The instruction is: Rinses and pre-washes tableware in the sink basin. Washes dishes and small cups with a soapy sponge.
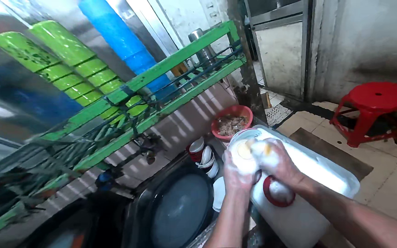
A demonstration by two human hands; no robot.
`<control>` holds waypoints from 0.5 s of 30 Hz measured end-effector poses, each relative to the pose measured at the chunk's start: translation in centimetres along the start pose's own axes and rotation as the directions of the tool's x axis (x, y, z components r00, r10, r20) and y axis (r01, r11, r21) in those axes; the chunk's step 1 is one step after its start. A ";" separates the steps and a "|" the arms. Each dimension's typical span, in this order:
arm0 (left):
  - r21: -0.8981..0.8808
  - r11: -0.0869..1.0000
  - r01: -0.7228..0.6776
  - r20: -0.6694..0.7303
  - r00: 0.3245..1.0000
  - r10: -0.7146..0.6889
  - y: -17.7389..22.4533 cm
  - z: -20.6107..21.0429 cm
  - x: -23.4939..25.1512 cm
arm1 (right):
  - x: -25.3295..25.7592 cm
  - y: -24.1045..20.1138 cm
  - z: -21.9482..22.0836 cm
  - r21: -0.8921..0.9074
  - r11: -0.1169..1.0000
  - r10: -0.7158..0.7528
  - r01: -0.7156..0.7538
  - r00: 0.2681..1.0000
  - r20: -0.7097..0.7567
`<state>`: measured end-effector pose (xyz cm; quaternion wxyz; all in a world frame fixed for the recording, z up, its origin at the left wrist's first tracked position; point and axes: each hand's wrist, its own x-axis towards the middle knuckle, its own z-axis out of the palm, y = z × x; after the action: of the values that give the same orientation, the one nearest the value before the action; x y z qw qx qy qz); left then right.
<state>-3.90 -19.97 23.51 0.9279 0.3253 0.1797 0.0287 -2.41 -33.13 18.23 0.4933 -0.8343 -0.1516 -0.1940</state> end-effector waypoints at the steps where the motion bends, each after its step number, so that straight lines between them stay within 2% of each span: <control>1: 0.008 1.000 0.017 -0.006 1.000 -0.017 -0.4 0.0 -0.4 | 1.0 0.1 -0.4 0.049 0.988 0.150 -0.149 0.989 -0.008; 2: 0.054 0.998 0.019 -0.020 1.000 -0.017 -1.0 -0.1 -0.8 | 2.3 -0.4 -1.0 0.084 0.944 0.318 -0.320 0.947 0.039; 3: 0.148 0.989 0.001 -0.037 0.999 0.005 -1.6 -0.2 -1.2 | 3.4 -1.1 -1.4 0.095 0.902 0.413 -0.420 0.907 0.089; 4: 0.286 0.957 -0.049 -0.031 0.998 0.060 -2.2 -0.4 -1.5 | 4.1 -2.2 -1.8 0.084 0.893 0.431 -0.443 0.893 0.129; 6: 0.520 0.840 -0.156 0.053 0.987 0.151 -2.8 -1.1 -1.8 | 4.1 -4.3 -1.8 -0.003 0.948 0.313 -0.317 0.935 0.165; 7: 0.540 0.818 -0.200 0.115 0.980 0.163 -2.7 -1.4 -1.8 | 4.1 -4.8 -1.6 -0.011 0.959 0.282 -0.284 0.943 0.175; 8: 0.525 0.819 -0.231 0.182 0.971 0.157 -2.5 -1.8 -1.7 | 4.5 -4.6 -1.7 0.046 0.946 0.306 -0.321 0.930 0.201; 9: 0.509 0.824 -0.249 0.245 0.960 0.139 -2.1 -2.3 -1.7 | 5.0 -3.8 -2.0 0.176 0.899 0.359 -0.400 0.905 0.226; 11: 0.483 0.834 -0.268 0.348 0.932 0.098 -1.5 -3.2 -1.4 | 5.4 -2.5 -3.2 0.449 0.726 0.448 -0.521 0.854 0.265; 12: 0.471 0.850 -0.237 0.369 0.928 0.054 -1.3 -3.6 -1.0 | 5.4 -2.6 -3.9 0.479 0.706 0.470 -0.521 0.851 0.233; 13: 0.454 0.879 -0.149 0.366 0.930 -0.032 -1.0 -4.0 -0.5 | 5.5 -3.3 -4.5 0.431 0.748 0.476 -0.505 0.860 0.181; 15: 0.408 0.905 0.124 0.280 0.926 -0.253 -0.4 -3.8 0.2 | 5.4 -4.6 -5.0 0.296 0.849 0.426 -0.438 0.898 0.106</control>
<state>-5.11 -17.96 20.46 0.8615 0.4811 0.0569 -0.1522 -0.59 -35.10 26.51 0.6471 -0.7615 0.0020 -0.0367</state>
